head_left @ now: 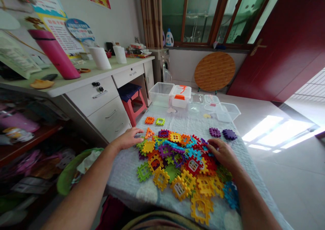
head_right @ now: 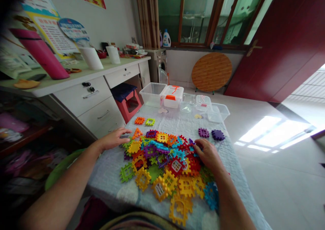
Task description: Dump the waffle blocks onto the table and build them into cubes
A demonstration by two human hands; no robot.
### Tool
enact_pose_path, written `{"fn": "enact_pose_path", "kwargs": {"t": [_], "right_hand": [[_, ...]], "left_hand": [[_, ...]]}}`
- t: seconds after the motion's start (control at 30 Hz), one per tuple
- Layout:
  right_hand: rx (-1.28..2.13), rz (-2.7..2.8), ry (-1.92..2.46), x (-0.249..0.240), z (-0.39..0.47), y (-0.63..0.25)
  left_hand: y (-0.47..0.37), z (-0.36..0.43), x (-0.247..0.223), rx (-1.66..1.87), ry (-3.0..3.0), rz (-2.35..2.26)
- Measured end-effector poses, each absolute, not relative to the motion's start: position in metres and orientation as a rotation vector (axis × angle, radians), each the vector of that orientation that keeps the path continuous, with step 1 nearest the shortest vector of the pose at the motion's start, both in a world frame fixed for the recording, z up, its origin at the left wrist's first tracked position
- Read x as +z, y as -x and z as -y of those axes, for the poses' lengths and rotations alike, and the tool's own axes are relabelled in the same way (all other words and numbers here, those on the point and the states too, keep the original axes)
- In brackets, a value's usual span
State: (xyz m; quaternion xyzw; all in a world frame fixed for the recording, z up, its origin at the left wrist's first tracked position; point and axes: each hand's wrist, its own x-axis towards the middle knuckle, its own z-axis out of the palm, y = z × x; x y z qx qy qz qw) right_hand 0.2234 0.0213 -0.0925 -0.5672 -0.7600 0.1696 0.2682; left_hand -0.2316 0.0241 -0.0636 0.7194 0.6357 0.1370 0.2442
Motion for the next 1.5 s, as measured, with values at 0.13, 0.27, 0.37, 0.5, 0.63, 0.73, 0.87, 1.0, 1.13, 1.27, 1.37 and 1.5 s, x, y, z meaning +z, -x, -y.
{"fn": "enact_pose_path", "kwargs": {"t": [0.13,0.27,0.37,0.5,0.63,0.73,0.87,1.0,1.13,1.27,1.37,1.5], "right_hand": [[0.45,2.068,1.504,-0.093,-0.022,-0.223],[0.463,2.066,1.517,-0.094,-0.022,-0.223],[0.465,2.069,1.535,-0.094,-0.022,-0.224],[0.459,2.059,1.529,-0.094,-0.023,-0.223],[0.469,2.047,1.521,-0.092,-0.022,-0.222],[0.474,2.048,1.522,-0.092,-0.022,-0.222],[0.464,2.048,1.526,-0.093,-0.022,-0.222],[0.455,2.041,1.522,-0.094,-0.023,-0.223],[0.464,2.051,1.53,-0.095,-0.023,-0.224],[0.467,2.067,1.545,-0.095,-0.024,-0.225],[0.469,2.059,1.538,-0.093,-0.023,-0.224],[0.474,2.063,1.537,-0.092,-0.022,-0.224]], "left_hand": [[0.229,-0.002,-0.069,0.402,-1.913,-1.735],[0.222,0.004,-0.076,0.522,-1.79,-1.787],[0.221,0.005,-0.078,0.558,-1.803,-1.806],[0.219,0.008,-0.075,0.636,-1.907,-1.816],[0.213,0.011,-0.075,0.799,-1.998,-1.845],[0.209,0.012,-0.075,0.894,-1.978,-1.863],[0.205,0.014,-0.072,0.916,-1.822,-1.904],[0.203,0.016,-0.068,1.07,-1.691,-1.841],[0.194,0.02,-0.063,1.165,-1.529,-1.63],[0.173,0.025,-0.061,1.075,-1.523,-1.43],[0.156,0.024,-0.061,0.987,-1.676,-1.441],[0.145,0.02,-0.064,0.975,-1.949,-1.595]]}}
